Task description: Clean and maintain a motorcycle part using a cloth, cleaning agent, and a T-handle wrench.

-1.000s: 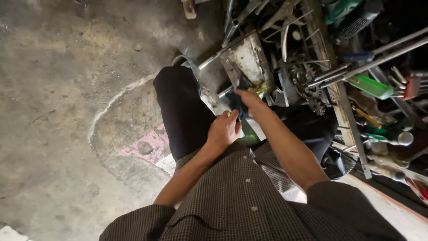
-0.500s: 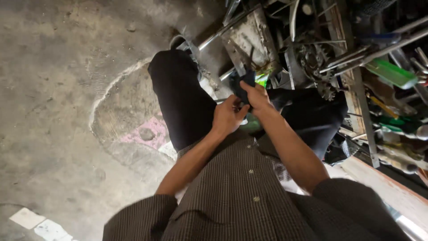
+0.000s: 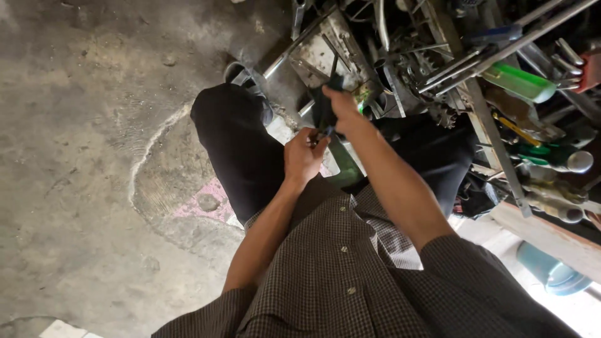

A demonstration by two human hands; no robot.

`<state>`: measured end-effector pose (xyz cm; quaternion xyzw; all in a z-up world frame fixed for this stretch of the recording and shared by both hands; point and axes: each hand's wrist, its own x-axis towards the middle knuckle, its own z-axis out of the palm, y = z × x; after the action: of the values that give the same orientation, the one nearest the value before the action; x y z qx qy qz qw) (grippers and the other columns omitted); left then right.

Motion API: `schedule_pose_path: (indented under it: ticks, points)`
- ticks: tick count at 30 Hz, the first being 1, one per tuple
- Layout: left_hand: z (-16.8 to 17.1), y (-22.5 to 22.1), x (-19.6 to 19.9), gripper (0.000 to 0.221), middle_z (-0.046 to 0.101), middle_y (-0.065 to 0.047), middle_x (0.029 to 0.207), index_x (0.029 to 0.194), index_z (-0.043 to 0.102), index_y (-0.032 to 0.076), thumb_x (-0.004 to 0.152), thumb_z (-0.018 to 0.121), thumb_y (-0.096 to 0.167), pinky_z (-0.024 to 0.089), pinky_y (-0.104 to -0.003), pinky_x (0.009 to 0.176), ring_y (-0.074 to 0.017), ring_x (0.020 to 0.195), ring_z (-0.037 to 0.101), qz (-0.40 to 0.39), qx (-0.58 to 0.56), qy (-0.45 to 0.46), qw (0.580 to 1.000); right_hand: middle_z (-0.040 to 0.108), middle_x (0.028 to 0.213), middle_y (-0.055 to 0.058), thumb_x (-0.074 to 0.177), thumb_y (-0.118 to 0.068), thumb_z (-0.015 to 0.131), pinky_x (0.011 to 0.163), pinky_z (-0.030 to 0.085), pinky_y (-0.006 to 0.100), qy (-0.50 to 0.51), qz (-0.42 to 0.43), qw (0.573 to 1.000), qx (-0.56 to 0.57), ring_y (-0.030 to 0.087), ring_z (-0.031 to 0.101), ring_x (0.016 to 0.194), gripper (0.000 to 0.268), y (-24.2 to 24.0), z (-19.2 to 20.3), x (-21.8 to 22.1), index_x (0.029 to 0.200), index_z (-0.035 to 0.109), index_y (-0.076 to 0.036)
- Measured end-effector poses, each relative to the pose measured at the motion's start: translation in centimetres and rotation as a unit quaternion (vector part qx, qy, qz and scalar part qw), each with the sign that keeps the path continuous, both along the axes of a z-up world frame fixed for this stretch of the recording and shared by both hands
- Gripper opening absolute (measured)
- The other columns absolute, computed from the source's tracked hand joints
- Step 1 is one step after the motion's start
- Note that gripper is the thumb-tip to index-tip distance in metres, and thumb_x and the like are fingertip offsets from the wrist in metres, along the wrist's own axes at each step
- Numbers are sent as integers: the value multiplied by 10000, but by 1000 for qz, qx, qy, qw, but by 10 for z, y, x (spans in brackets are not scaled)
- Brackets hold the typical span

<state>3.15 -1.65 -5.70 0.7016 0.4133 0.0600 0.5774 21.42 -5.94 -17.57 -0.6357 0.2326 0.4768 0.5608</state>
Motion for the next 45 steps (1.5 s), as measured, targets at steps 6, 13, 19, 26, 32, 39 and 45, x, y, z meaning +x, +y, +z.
schedule_pose_path:
  ticks: [6,13,19,26,32,39,45]
  points:
    - [-6,12,5,286,766,-99,822,1012,718,15,877,804,252,559,-297,649,-155,680,702,62,-17,4,998,624,1053,10,1022,-452,800,729,571,381,-129,223,961,-104,122,648,883,489,-7,3,42,1212,590,-53]
    - [-20,1,14,270,761,-96,889,1039,704,17,901,814,220,573,-305,716,-133,781,709,74,-48,-118,989,765,916,56,962,-288,728,709,610,369,114,62,987,95,208,732,770,248,-6,38,24,1063,722,-61]
    - [-149,-34,28,241,702,-125,931,1108,649,60,1007,610,275,495,-381,568,-227,635,616,307,-378,-86,869,738,858,47,948,-330,748,658,588,383,138,66,984,92,205,705,725,259,-11,55,44,1037,717,-89]
    - [-168,-26,86,374,688,-145,1093,1105,638,117,738,705,151,567,-508,755,-382,968,681,-143,112,222,958,740,847,65,962,-349,730,653,592,370,162,91,977,108,219,708,717,254,-10,45,49,985,721,-96]
    - [-206,-43,92,273,709,-115,1148,1131,637,96,882,672,203,544,-526,807,-331,993,712,-97,190,259,942,750,884,33,980,-371,713,671,591,362,141,96,983,65,193,721,748,277,-16,58,59,992,720,-94]
    - [-210,-49,94,228,758,-70,1005,1097,684,169,877,637,204,471,-552,970,-291,1044,715,-176,154,300,925,768,919,36,968,-356,697,705,599,343,178,99,977,64,182,721,764,266,-15,68,59,1031,740,-102]
    - [-231,-69,87,219,747,-55,973,1117,690,205,922,590,207,422,-591,957,-280,996,708,-144,99,303,937,755,889,63,973,-394,712,647,580,341,200,105,968,109,203,710,717,318,-21,53,54,1068,746,-93]
